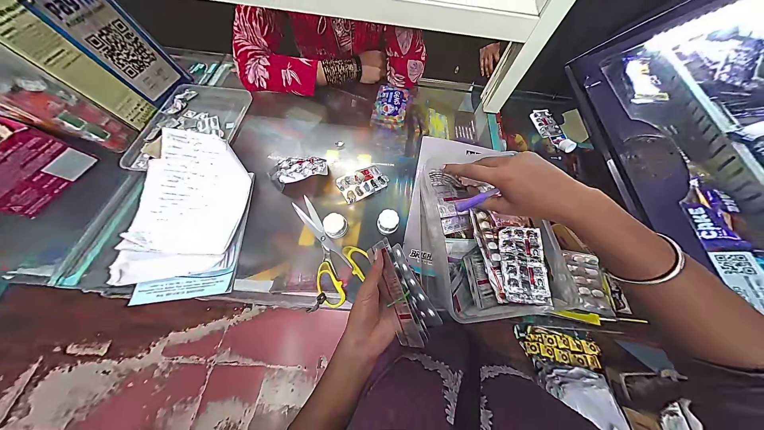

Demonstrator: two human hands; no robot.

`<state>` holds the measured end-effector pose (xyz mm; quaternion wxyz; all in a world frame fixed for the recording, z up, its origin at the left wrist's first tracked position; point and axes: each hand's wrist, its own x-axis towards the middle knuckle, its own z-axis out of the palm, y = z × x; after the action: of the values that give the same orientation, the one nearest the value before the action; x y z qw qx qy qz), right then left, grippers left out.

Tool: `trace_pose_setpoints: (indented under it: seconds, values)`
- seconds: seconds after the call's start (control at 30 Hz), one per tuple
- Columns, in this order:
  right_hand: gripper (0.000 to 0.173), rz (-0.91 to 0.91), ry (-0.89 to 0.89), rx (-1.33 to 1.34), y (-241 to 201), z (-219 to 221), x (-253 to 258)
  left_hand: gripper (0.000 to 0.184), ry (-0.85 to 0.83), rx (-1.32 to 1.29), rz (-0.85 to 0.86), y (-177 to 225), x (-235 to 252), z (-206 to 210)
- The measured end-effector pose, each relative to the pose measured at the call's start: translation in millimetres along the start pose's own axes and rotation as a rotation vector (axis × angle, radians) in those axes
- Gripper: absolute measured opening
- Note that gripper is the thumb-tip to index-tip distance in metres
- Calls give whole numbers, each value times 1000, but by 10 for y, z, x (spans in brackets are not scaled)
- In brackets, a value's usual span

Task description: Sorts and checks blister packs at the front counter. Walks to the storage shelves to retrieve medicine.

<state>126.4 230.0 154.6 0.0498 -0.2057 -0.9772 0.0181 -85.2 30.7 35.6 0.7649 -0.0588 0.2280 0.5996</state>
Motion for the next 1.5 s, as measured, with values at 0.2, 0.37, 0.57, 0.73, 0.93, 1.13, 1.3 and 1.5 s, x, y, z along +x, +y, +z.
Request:
trace_pose_setpoints:
  seconds: [0.2, 0.37, 0.57, 0.73, 0.93, 1.13, 1.3, 1.5]
  values:
    - [67, -40, 73, -21, 11, -37, -47, 37, -56, -43, -10, -47, 1, 7]
    - [43, -53, 66, -25, 58, 24, -91, 37, -78, -43, -11, -62, 23, 2]
    - [46, 1, 127, 23, 66, 69, -97, 35, -103, -56, -17, -72, 32, 19]
    - [46, 1, 104, -85, 29, 94, -130, 37, -128, -40, -13, -92, 59, 51]
    - [26, 61, 286, -113, -65, 18, -265, 36, -138, -33, 31, -133, 48, 80]
    - [16, 131, 501, -223, -287, -202, -411, 37, -289, -45, 48, -144, 51, 80]
    - [17, 177, 671, -194, -764, -228, -534, 39, -466, -42, 24, -164, 5, 176]
    - [31, -136, 502, -279, -1225, 95, -599, 42, -637, -58, 85, -202, -109, 189]
